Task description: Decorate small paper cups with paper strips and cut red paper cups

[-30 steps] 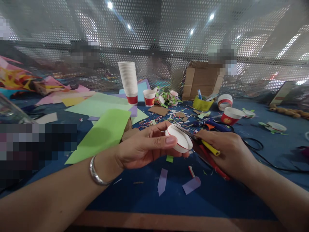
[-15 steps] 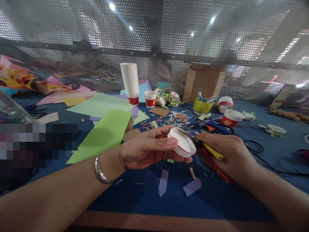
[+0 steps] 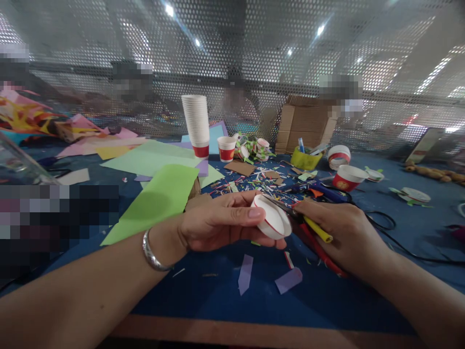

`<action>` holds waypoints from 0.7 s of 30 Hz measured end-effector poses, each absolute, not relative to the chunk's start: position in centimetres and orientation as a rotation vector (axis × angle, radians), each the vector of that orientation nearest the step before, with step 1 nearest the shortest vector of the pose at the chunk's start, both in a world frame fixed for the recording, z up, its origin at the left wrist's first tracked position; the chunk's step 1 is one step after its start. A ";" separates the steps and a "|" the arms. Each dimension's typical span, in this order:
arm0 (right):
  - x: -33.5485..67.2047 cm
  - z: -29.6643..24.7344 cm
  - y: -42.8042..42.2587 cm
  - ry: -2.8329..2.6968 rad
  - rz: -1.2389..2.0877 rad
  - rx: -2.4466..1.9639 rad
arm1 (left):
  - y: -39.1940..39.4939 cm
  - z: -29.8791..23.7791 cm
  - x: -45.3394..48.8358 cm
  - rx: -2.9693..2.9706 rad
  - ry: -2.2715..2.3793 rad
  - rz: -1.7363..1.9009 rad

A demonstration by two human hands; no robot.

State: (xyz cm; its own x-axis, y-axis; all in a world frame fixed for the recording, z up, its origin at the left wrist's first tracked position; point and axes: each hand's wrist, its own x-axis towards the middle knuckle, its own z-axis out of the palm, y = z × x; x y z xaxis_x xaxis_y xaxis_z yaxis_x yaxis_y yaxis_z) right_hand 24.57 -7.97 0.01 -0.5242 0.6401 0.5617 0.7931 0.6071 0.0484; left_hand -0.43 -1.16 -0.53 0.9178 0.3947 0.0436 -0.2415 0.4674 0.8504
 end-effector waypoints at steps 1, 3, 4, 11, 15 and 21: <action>24.7 -0.2 -7.9 -2.314 -0.414 -1.134 | -1.2 -0.5 -0.4 1.004 0.193 0.410; 24.9 -0.6 -7.7 -2.267 -0.426 -1.138 | -1.5 -0.5 -0.2 0.987 0.239 0.462; 25.0 -0.8 -7.6 -2.246 -0.435 -1.142 | -1.6 -0.4 -0.1 0.980 0.257 0.496; 24.6 0.2 -7.8 -2.273 -0.422 -1.190 | -2.3 0.0 0.0 0.979 0.369 0.659; 24.5 0.6 -7.7 -2.269 -0.428 -1.180 | -2.6 0.3 0.1 0.951 0.371 0.690; 25.0 -0.4 -7.8 -2.233 -0.316 -1.203 | -2.7 0.2 0.1 0.906 0.354 0.704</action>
State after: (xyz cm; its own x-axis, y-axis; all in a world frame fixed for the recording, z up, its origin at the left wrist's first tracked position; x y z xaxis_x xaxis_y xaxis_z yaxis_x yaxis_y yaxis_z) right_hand 24.95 -7.79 -0.43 -0.4271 0.6855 0.5897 0.8222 0.5658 -0.0623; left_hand 0.11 -2.66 0.18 0.7253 0.6884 0.0079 -0.4048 0.4172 0.8137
